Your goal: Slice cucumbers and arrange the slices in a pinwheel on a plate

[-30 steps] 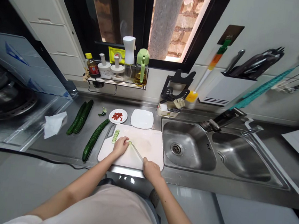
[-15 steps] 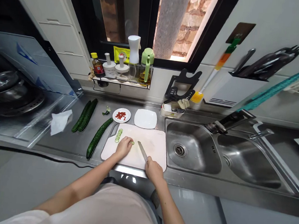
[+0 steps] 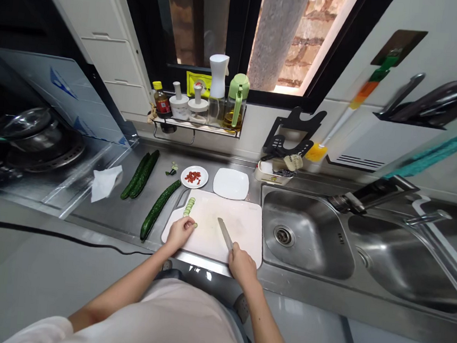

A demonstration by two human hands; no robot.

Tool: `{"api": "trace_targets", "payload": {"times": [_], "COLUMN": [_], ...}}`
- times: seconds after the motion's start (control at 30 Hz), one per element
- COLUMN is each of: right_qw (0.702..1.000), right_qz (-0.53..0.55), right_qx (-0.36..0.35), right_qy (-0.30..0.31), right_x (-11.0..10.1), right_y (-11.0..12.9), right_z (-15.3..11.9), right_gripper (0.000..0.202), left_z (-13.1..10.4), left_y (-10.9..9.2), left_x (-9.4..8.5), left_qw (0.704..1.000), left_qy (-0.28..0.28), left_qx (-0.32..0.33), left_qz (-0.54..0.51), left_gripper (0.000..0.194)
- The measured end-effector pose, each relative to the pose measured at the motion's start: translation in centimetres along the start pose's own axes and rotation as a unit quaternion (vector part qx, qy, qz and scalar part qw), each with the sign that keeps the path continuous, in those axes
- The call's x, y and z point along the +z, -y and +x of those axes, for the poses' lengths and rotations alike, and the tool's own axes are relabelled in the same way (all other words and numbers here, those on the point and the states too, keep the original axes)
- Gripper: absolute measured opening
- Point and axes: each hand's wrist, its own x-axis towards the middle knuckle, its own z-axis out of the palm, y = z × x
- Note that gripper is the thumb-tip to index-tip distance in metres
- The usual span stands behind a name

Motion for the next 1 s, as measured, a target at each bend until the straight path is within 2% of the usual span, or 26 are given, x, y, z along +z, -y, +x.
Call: {"api": "trace_targets", "payload": {"times": [0.1,0.2,0.4,0.7,0.87,1.0], "right_qw": [1.000,1.000,1.000,1.000,0.997,0.981], "right_qz": [0.006,0.011,0.012,0.020,0.062,0.169], "right_qx": [0.003,0.005,0.014,0.019,0.029,0.028], "right_qy": [-0.002,-0.004,0.005,0.003,-0.027,-0.087], "right_x": [0.1,0.1,-0.1,0.1,0.5,0.8], "right_y": [0.0,-0.1,0.1,0.0,-0.9,-2.7], "right_z": [0.2,0.3,0.1,0.3,0.7,1.6], "right_gripper": [0.026,0.026,0.025,0.026,0.025,0.023], "left_z": [0.9,1.7,2.1,2.1,2.1,2.0], "left_y": [1.0,1.4,1.8,2.0,2.3,2.6], "left_x": [-1.4,-2.0,-2.1,-2.2,-2.0,-2.0], "left_qw": [0.998,0.996,0.992,0.986,0.989,0.991], "left_qy": [-0.039,-0.050,-0.051,-0.045,-0.048,-0.058], "left_qx": [-0.046,-0.066,-0.077,-0.054,-0.051,-0.047], "left_qz": [0.011,0.032,0.081,0.151,0.133,0.112], "left_gripper": [0.012,0.011,0.011,0.014,0.018,0.020]}}
